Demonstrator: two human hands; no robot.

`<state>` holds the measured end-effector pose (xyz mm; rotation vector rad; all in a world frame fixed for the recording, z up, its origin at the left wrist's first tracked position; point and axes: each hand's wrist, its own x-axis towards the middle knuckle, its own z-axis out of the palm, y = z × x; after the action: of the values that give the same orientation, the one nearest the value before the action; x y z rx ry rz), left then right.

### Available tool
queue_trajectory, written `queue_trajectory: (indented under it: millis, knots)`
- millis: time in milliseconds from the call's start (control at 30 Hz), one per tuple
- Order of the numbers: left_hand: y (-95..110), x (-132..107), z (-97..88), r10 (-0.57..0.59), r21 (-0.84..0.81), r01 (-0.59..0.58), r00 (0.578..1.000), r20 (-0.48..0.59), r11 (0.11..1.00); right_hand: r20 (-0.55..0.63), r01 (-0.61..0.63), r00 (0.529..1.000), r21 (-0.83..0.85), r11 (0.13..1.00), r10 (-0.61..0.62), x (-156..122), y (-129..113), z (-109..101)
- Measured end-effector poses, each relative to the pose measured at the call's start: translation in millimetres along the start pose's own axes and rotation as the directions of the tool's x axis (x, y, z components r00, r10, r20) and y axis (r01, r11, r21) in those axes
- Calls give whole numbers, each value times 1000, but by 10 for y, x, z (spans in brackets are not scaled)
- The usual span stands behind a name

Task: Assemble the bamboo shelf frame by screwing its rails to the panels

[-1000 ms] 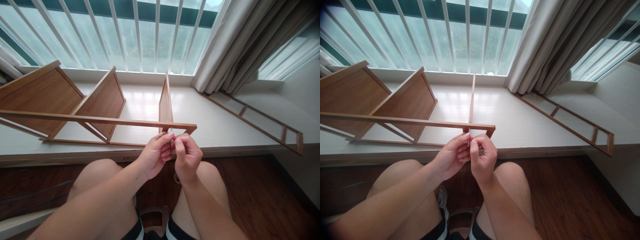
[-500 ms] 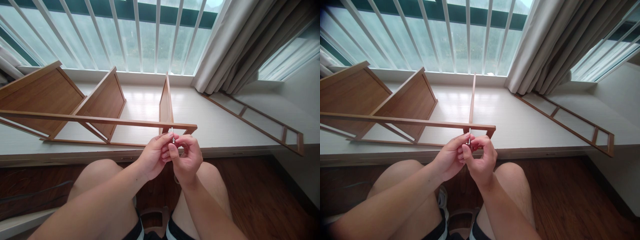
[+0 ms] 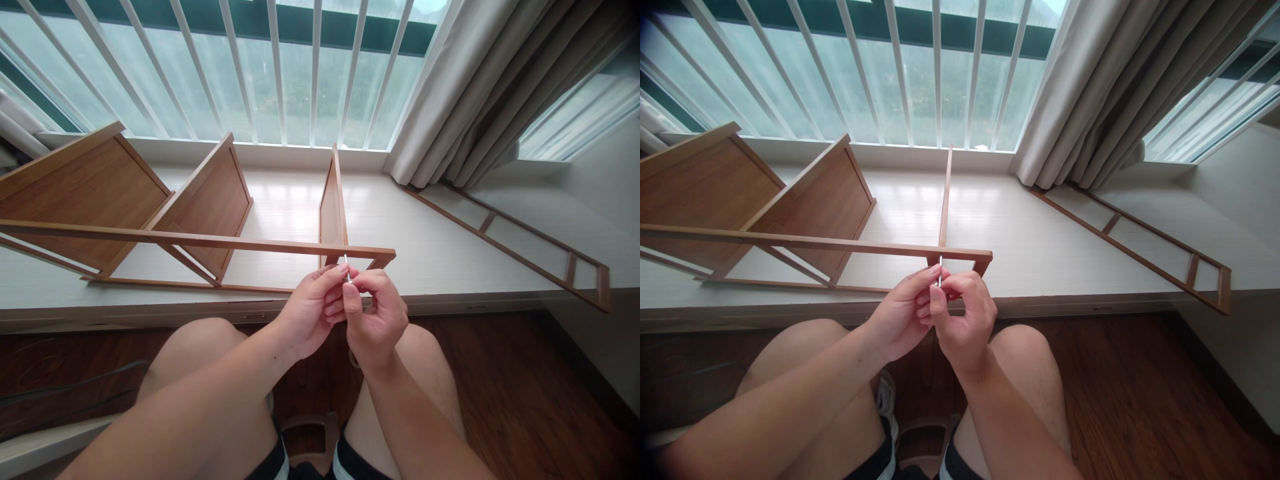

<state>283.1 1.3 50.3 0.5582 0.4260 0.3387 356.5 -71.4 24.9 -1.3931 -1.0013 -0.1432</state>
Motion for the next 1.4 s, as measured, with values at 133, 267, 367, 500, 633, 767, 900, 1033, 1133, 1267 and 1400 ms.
queue_trajectory:
  millis: [133,267,367,500,633,767,900,1033,1133,1267,1400]
  knots:
    - [-7,2,9,-2,-5,2,1000,-6,1000,15,24,1000,-41,999,-23,13,-7,-17]
    - [-19,13,7,10,-8,-10,1000,-11,1000,25,-2,1000,-17,1000,2,16,-22,-28]
    - [-32,23,-8,10,-5,-10,1000,-12,1000,30,-69,997,44,997,68,8,-21,-26]
    - [-43,27,-22,15,11,-15,1000,3,1000,26,-135,991,113,984,133,-3,10,-19]
    - [-31,14,-13,25,37,-25,1000,-7,999,44,-145,989,124,982,141,-1,30,-22]
    - [-19,1,2,22,44,-22,1000,-13,999,44,-128,991,116,985,124,-10,33,-28]
    - [-15,-6,19,51,61,-50,999,-17,997,48,-108,993,90,990,104,-31,46,-35]
    - [-9,-11,25,68,83,-66,997,-28,994,61,-111,992,66,992,107,-41,49,-33]
    - [-5,-11,17,60,83,-57,998,-29,995,50,-103,994,48,994,100,-36,41,-19]
    - [-11,-4,3,51,64,-49,998,-34,997,15,-47,999,24,999,47,-21,28,2]
    - [-24,3,-2,41,30,-40,998,-44,999,10,-13,1000,-25,1000,14,-6,14,4]
